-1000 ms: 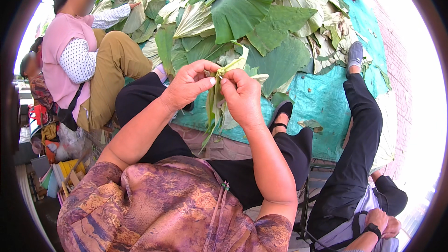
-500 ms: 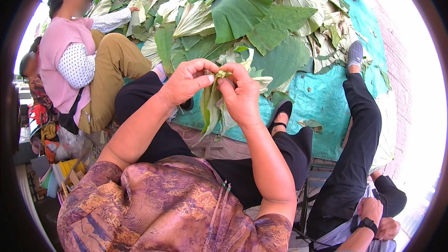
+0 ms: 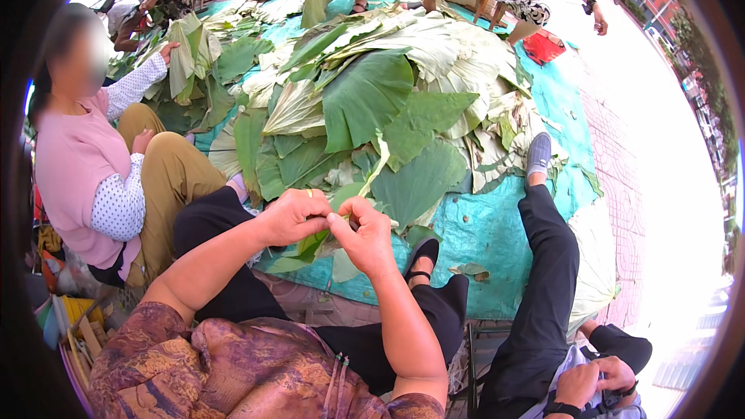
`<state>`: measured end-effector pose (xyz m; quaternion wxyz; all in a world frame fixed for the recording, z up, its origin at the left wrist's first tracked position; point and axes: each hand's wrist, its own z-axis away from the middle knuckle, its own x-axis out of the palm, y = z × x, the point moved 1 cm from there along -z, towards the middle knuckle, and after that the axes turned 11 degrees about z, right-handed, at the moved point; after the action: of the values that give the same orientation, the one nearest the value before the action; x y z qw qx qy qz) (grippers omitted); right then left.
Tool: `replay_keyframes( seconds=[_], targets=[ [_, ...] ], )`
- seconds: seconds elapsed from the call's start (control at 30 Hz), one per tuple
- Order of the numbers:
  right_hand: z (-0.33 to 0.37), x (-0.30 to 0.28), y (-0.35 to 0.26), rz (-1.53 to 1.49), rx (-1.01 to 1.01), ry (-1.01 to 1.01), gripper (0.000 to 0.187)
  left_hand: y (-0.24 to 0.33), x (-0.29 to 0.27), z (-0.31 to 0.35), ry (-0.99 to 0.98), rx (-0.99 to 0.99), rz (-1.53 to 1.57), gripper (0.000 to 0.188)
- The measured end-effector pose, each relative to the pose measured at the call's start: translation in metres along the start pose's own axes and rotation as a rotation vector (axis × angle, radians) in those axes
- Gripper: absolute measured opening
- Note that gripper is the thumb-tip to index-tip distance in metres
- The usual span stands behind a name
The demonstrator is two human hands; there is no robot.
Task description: The person picks up large green leaves from a pile on a tarp and folds them by hand, occasionally using a metal hook to manage thin ties.
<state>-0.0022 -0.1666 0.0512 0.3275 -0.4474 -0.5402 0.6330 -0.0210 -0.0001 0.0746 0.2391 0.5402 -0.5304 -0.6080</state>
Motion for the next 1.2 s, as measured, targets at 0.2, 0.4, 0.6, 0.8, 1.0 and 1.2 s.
replay_keyframes(
  seconds=[0.2, 0.4, 0.6, 0.8, 1.0, 1.2],
  targets=[
    [-0.011, -0.006, 0.002, 0.030, 0.014, -0.076, 0.016, 0.008, -0.008, -0.010, -0.001, -0.023, 0.039, 0.011],
    [-0.014, -0.014, -0.007, 0.135, 0.017, -0.139, 0.016, 0.006, -0.008, -0.018, -0.040, -0.078, 0.064, 0.010],
    [-0.019, -0.025, -0.027, 0.514, -0.023, -0.143, 0.019, 0.009, -0.023, -0.017, 0.091, -0.090, 0.162, 0.010],
    [-0.005, -0.028, -0.025, 0.852, -0.017, -0.032, 0.033, -0.004, -0.035, -0.013, 0.149, -0.276, 0.360, 0.010],
    [0.000, -0.007, -0.016, 0.108, -0.071, -0.026, 0.023, 0.011, -0.020, -0.005, 0.027, -0.212, 0.260, 0.011],
    [0.006, 0.006, 0.004, -0.004, -0.082, 0.032, 0.009, 0.002, -0.006, 0.002, 0.033, -0.367, 0.549, 0.010]
  ],
)
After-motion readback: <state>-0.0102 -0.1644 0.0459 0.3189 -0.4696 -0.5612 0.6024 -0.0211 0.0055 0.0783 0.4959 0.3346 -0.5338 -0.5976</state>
